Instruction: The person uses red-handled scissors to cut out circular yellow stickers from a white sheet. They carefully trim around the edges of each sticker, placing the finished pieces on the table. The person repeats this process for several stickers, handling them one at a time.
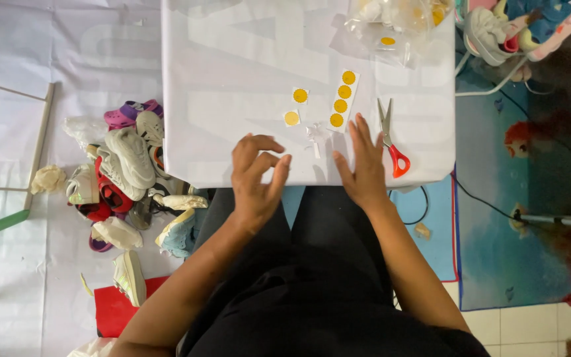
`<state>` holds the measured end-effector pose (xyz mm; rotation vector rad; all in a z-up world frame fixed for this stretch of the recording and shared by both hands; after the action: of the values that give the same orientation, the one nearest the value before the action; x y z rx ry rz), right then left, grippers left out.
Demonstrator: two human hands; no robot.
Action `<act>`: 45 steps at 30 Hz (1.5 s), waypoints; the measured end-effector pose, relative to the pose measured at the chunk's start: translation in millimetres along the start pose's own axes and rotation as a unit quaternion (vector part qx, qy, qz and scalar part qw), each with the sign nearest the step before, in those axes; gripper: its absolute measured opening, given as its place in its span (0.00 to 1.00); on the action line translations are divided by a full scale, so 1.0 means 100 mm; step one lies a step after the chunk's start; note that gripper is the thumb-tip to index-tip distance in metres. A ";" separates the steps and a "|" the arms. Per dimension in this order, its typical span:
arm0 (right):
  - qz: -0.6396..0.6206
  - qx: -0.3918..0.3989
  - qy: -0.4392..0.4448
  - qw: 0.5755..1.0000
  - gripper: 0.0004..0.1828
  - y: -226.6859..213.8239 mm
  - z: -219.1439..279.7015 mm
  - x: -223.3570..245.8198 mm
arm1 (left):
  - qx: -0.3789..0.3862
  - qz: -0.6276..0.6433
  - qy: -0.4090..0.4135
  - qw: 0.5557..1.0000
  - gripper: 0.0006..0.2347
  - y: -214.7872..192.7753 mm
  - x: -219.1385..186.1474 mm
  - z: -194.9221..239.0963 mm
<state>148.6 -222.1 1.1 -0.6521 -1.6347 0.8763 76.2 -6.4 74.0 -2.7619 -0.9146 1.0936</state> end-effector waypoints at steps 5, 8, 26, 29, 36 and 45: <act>-0.070 -0.115 -0.031 0.990 0.14 -0.45 0.05 0.08 | -0.029 0.073 0.014 0.997 0.01 -0.08 -0.62 -0.53; -0.069 -0.138 -0.029 0.988 0.06 -0.40 0.00 -0.14 | -0.022 0.101 0.008 0.995 0.04 -0.06 -0.69 -0.63; 0.198 0.027 -0.023 0.980 0.25 0.44 -0.39 -0.60 | 0.500 -0.229 -0.022 0.835 0.24 0.96 1.03 0.86; 0.229 0.050 0.019 0.972 0.24 0.41 -0.48 -0.78 | 0.493 -0.257 -0.033 0.830 0.26 0.93 1.27 0.85; 0.220 0.108 0.089 0.965 0.44 0.35 -0.19 -0.43 | 0.380 -0.316 -0.104 0.863 0.31 0.35 1.16 0.50; 0.184 0.202 0.077 0.959 0.54 0.88 0.03 -0.19 | 0.448 -0.297 -0.167 0.827 0.46 0.25 1.02 1.23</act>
<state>147.7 -187.9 -82.0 -0.7243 -1.1612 1.3506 69.8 5.7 -87.6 -1.4249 -0.8656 1.3885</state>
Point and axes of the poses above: each hand's wrist, its own z-axis away from the middle knuckle, its own y-axis out of the palm, x = y × z, the point moved 10 cm from there along -z, towards the middle knuckle, and after that the axes turned 14 degrees about y, right-handed, at the moved point
